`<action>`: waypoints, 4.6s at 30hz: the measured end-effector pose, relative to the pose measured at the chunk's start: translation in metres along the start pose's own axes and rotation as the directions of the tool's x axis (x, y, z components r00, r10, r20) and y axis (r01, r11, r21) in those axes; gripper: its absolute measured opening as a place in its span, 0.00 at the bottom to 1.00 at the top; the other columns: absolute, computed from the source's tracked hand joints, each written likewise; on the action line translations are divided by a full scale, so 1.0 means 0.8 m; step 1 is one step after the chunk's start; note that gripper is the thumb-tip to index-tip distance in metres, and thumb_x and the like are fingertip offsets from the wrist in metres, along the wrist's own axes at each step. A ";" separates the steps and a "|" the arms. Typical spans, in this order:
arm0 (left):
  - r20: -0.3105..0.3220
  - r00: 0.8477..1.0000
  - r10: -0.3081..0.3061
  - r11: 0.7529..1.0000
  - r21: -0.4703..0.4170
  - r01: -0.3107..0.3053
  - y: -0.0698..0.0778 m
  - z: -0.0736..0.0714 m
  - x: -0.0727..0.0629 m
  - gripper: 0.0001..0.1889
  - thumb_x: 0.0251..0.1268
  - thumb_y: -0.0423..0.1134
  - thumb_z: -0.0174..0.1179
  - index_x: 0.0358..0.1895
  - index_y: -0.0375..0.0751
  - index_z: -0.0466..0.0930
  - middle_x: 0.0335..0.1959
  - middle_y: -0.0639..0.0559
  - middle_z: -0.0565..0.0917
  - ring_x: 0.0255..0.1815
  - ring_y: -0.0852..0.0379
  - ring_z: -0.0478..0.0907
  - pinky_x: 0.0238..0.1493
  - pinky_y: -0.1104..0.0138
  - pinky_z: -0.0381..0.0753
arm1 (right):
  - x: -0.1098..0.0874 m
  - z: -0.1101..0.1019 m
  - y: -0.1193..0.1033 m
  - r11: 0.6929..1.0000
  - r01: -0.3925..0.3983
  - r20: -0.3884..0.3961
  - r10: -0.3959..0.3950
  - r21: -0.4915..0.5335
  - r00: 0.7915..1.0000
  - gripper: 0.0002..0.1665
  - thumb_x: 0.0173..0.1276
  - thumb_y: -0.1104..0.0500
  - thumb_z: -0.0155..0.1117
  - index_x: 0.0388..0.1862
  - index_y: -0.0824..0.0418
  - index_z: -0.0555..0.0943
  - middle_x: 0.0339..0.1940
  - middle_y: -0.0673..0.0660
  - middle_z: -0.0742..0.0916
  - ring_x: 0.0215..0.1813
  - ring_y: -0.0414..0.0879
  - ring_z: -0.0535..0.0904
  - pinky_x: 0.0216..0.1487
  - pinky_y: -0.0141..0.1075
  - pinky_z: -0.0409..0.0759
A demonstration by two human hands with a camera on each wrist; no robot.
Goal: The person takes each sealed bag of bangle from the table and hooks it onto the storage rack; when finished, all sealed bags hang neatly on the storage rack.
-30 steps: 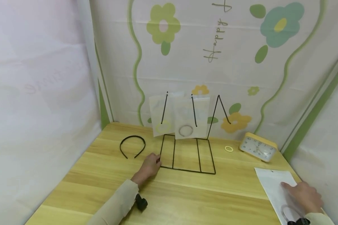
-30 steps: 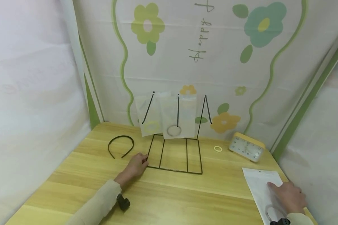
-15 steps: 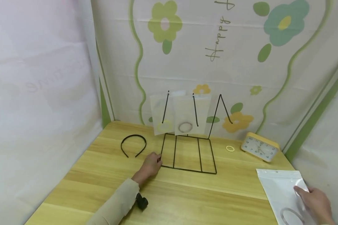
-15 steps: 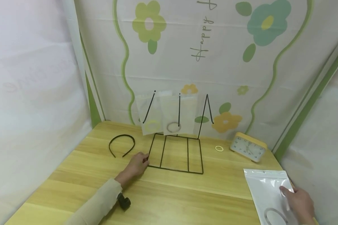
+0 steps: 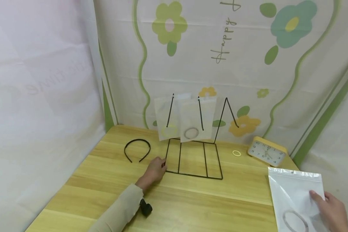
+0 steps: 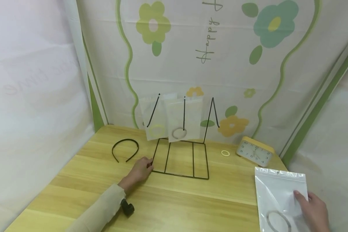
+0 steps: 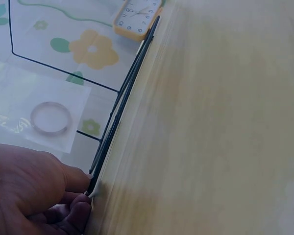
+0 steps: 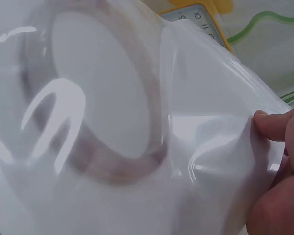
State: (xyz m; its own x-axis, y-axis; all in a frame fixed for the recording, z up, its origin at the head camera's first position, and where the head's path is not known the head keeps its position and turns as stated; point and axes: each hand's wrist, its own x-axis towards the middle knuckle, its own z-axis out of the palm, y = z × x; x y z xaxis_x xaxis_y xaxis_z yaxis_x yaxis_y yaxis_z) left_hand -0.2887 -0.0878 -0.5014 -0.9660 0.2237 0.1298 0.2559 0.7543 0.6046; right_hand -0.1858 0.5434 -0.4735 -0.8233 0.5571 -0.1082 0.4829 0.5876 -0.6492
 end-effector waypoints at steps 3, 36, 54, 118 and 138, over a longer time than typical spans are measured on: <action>-0.009 1.000 0.006 1.000 -0.008 -0.006 0.000 0.000 -0.001 0.22 0.71 0.34 0.56 0.63 0.25 0.72 0.47 0.37 0.78 0.32 0.55 0.69 0.30 0.67 0.72 | -0.009 -0.002 -0.015 0.998 0.021 -0.035 -0.019 0.058 0.999 0.50 0.73 0.34 0.46 0.74 0.73 0.55 0.68 0.79 0.64 0.47 0.53 0.76 0.44 0.43 0.74; -0.011 1.000 0.012 1.000 0.003 -0.012 0.001 -0.004 0.001 0.22 0.71 0.34 0.56 0.63 0.24 0.71 0.45 0.39 0.78 0.31 0.55 0.68 0.29 0.67 0.70 | -0.116 0.100 -0.230 0.452 0.453 -0.145 -0.567 0.768 0.811 0.10 0.75 0.62 0.56 0.46 0.53 0.84 0.30 0.44 0.89 0.34 0.33 0.84 0.33 0.26 0.80; 0.008 1.000 -0.003 1.000 0.012 0.003 0.007 -0.007 0.005 0.23 0.71 0.34 0.56 0.65 0.27 0.70 0.45 0.39 0.77 0.31 0.55 0.68 0.29 0.68 0.71 | -0.136 0.087 -0.309 0.191 0.425 -0.235 -0.604 0.885 0.762 0.11 0.73 0.65 0.56 0.48 0.66 0.83 0.39 0.51 0.89 0.41 0.40 0.84 0.38 0.31 0.83; -0.006 1.000 0.019 1.000 0.012 -0.019 0.000 -0.001 0.000 0.22 0.69 0.33 0.58 0.63 0.25 0.72 0.42 0.40 0.78 0.30 0.56 0.68 0.28 0.69 0.71 | 0.017 0.147 -0.414 0.537 0.241 -0.047 -0.349 0.808 0.936 0.23 0.68 0.41 0.62 0.51 0.56 0.82 0.43 0.48 0.81 0.46 0.40 0.75 0.40 0.24 0.77; 0.009 1.000 0.015 0.999 0.031 -0.016 0.000 0.002 0.001 0.22 0.70 0.34 0.57 0.63 0.26 0.73 0.41 0.42 0.77 0.32 0.55 0.68 0.31 0.66 0.71 | 0.029 0.151 -0.423 0.534 0.255 -0.083 -0.325 0.806 0.942 0.14 0.68 0.45 0.64 0.32 0.54 0.80 0.33 0.47 0.81 0.39 0.39 0.74 0.34 0.24 0.75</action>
State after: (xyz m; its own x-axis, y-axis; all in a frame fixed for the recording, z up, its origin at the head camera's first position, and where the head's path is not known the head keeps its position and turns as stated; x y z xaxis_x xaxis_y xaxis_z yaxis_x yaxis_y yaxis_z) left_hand -0.2896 -0.0864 -0.5027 -0.9616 0.2407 0.1323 0.2720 0.7693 0.5781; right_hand -0.4044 0.2861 -0.3472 -0.9080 0.3825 0.1711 -0.1921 -0.0171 -0.9812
